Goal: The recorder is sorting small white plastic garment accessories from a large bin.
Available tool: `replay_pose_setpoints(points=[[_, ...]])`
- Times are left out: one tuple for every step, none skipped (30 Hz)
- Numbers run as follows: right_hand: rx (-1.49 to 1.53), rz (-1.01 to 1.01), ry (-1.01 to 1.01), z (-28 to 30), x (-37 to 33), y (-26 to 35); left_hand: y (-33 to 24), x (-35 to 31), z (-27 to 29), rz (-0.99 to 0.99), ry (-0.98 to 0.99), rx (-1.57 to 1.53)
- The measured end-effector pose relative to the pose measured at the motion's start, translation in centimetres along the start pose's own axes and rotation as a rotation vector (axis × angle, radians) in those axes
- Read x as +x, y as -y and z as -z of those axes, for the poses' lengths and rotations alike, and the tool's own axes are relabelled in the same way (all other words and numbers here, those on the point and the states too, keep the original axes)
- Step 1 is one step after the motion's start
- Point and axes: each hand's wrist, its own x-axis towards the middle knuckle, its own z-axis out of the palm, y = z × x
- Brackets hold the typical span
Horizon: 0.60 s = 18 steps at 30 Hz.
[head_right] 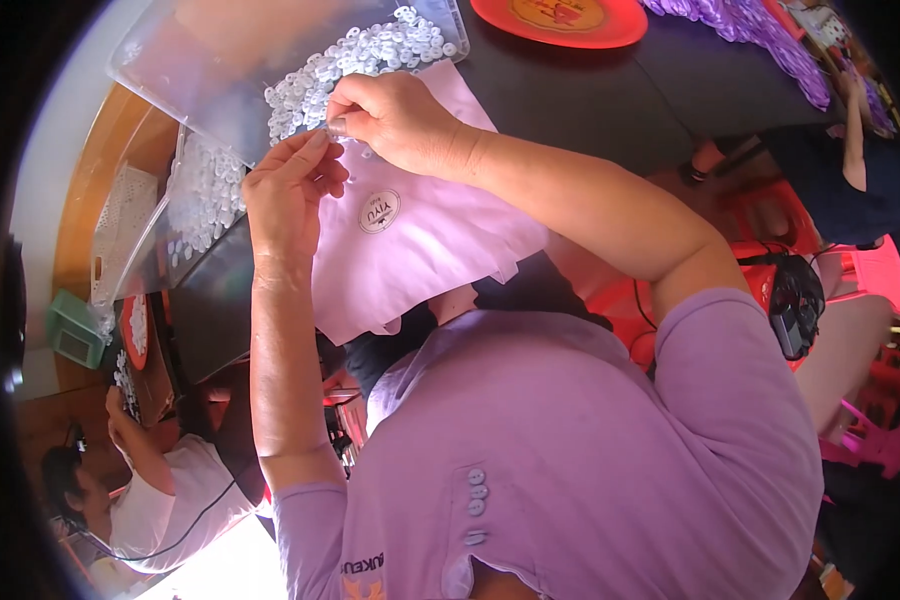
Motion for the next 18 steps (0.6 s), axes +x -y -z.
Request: replay_pose_setpoints(points=[[0.001,-0.001,0.001,-0.1,0.0,0.0,0.1,0.0,0.0,0.001,-0.001,0.001],[0.0,-0.003,-0.005,0.0,0.0,-0.1,0.2,0.0,0.0,0.006,0.014,-0.002],[-0.001,-0.004,-0.01,0.1,0.0,-0.3,0.3,0.0,-0.1,0.011,0.029,-0.004],[-0.003,-0.006,-0.012,0.2,0.0,-0.4,0.4,0.1,-0.2,0.013,0.031,-0.005],[-0.015,-0.002,-0.011,0.1,-0.1,-0.5,0.6,0.0,-0.2,0.015,0.034,-0.02],[-0.026,0.003,-0.011,0.0,-0.2,-0.5,0.8,0.0,-0.2,0.017,0.036,-0.035],[-0.027,0.0,-0.01,-0.1,-0.2,-0.6,1.1,0.0,-0.3,0.02,0.036,-0.037],[-0.023,-0.01,0.002,-0.2,-0.3,-0.5,1.5,-0.1,-0.2,-0.001,0.03,-0.045],[-0.018,-0.019,0.015,-0.4,-0.4,-0.4,1.8,-0.1,-0.2,-0.022,0.024,-0.054],[-0.019,-0.02,0.018,-0.6,-0.4,-0.3,2.0,-0.2,-0.2,-0.021,0.023,-0.057],[-0.021,-0.041,0.027,-0.7,-0.3,-0.3,2.2,-0.1,-0.3,-0.048,0.001,-0.06],[-0.022,-0.061,0.036,-0.8,-0.2,-0.2,2.2,0.0,-0.3,-0.075,-0.021,-0.064],[-0.027,-0.058,0.04,-0.8,-0.2,-0.4,2.2,-0.1,-0.2,-0.078,-0.021,-0.069],[-0.01,-0.037,0.04,-0.9,-0.4,-0.6,2.1,-0.1,-0.1,-0.054,-0.033,-0.006],[0.007,-0.015,0.041,-0.9,-0.4,-0.7,2.0,-0.2,0.0,-0.03,-0.045,0.057],[0.002,-0.011,0.045,-0.8,-0.5,-0.7,1.9,-0.3,0.1,-0.035,-0.045,0.051],[0.037,-0.074,0.055,-0.6,-0.5,-0.4,1.8,-0.3,0.2,-0.021,-0.086,0.052],[0.071,-0.137,0.064,-0.5,-0.3,-0.1,1.7,-0.2,0.3,-0.006,-0.126,0.053]])
